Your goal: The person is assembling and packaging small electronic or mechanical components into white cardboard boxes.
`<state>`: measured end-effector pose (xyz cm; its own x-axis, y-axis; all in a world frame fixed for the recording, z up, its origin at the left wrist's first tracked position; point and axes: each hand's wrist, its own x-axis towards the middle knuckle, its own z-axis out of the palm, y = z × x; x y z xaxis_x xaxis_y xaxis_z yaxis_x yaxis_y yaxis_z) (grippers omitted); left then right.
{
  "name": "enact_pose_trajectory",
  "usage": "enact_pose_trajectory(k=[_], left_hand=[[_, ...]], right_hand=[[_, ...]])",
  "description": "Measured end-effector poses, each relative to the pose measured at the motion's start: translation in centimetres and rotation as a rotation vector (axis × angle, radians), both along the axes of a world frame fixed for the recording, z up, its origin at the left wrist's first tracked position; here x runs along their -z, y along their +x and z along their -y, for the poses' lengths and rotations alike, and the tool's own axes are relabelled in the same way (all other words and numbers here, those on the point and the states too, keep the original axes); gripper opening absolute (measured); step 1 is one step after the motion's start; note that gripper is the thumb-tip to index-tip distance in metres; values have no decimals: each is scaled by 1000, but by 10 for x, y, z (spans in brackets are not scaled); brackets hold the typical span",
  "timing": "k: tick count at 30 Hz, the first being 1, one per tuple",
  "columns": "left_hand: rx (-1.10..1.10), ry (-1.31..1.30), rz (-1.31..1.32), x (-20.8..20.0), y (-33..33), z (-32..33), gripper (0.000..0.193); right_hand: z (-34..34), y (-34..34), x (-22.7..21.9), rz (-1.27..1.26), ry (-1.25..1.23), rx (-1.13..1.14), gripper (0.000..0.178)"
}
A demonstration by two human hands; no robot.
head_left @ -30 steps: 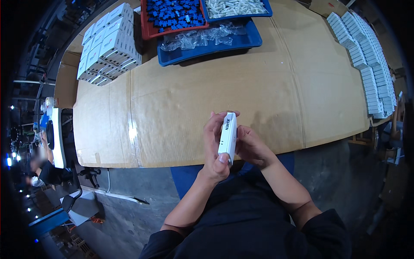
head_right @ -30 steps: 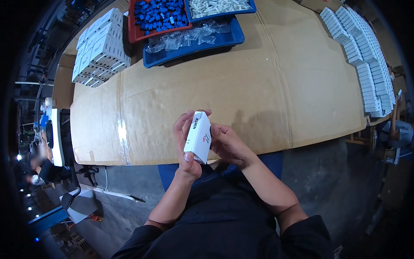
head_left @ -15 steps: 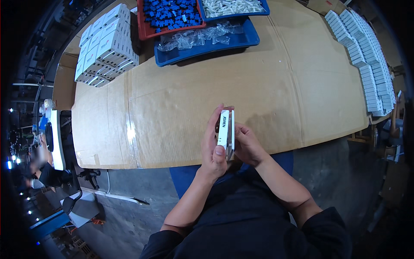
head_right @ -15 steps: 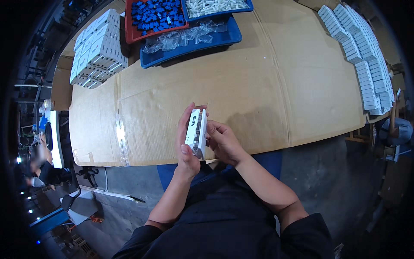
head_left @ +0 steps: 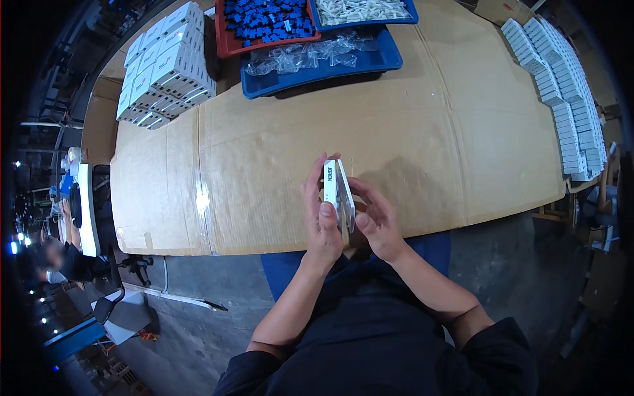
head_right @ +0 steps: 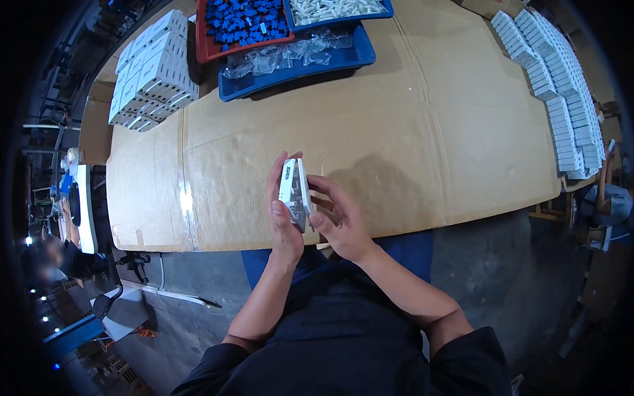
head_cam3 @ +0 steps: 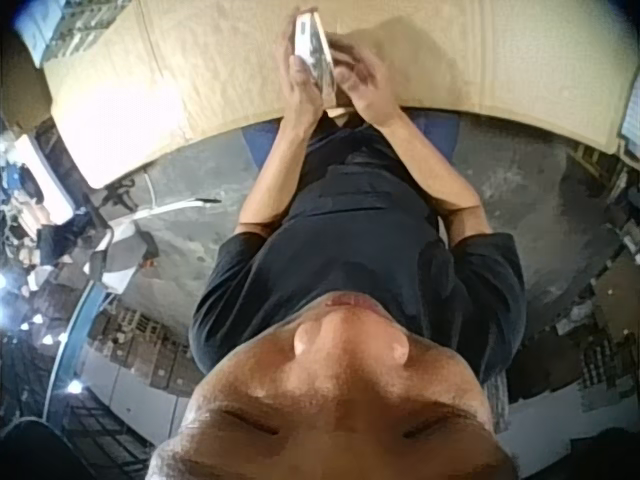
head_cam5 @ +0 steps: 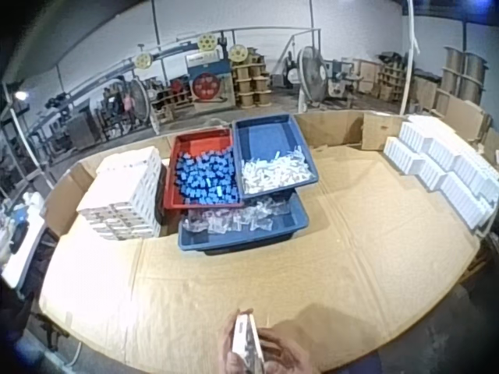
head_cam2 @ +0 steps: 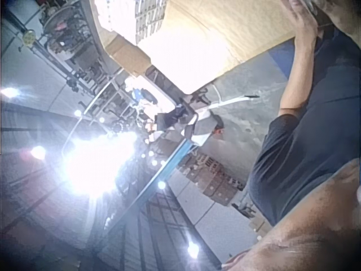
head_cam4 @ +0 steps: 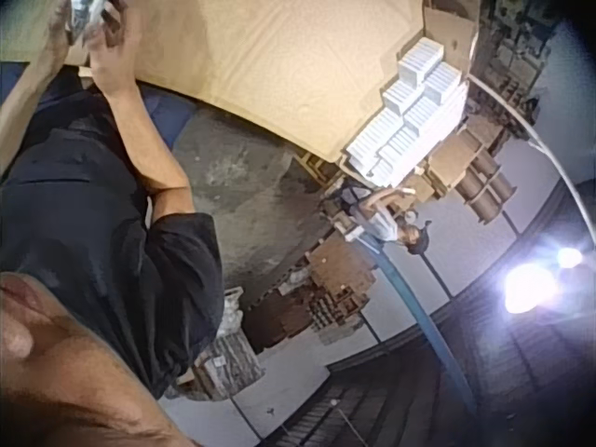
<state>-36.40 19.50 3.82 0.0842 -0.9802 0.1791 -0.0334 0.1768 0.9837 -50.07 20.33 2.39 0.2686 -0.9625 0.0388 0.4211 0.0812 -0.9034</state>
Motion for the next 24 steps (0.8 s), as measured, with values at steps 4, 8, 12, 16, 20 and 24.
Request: enact_pose_trajectory(k=[4, 8, 12, 16, 20, 24], left_hand=[[-8, 56, -115, 0, 1, -2, 87], [-2, 28, -151, 8, 6, 2, 81], [-31, 64, -284, 15, 18, 9, 66], [-196, 100, -145, 16, 32, 18, 37], [-282, 125, 235, 19, 46, 11, 26], [-195, 43, 907, 5, 68, -12, 36]], right_hand=[[1, 2, -8, -157, 47, -23, 67], [5, -6, -6, -240, 144, 1, 41], [24, -15, 0, -528, 28, 270, 36], [42, -27, 3, -511, 108, 276, 46], [36, -27, -4, -550, -2, 410, 70], [15, -46, -11, -975, -75, 406, 64]])
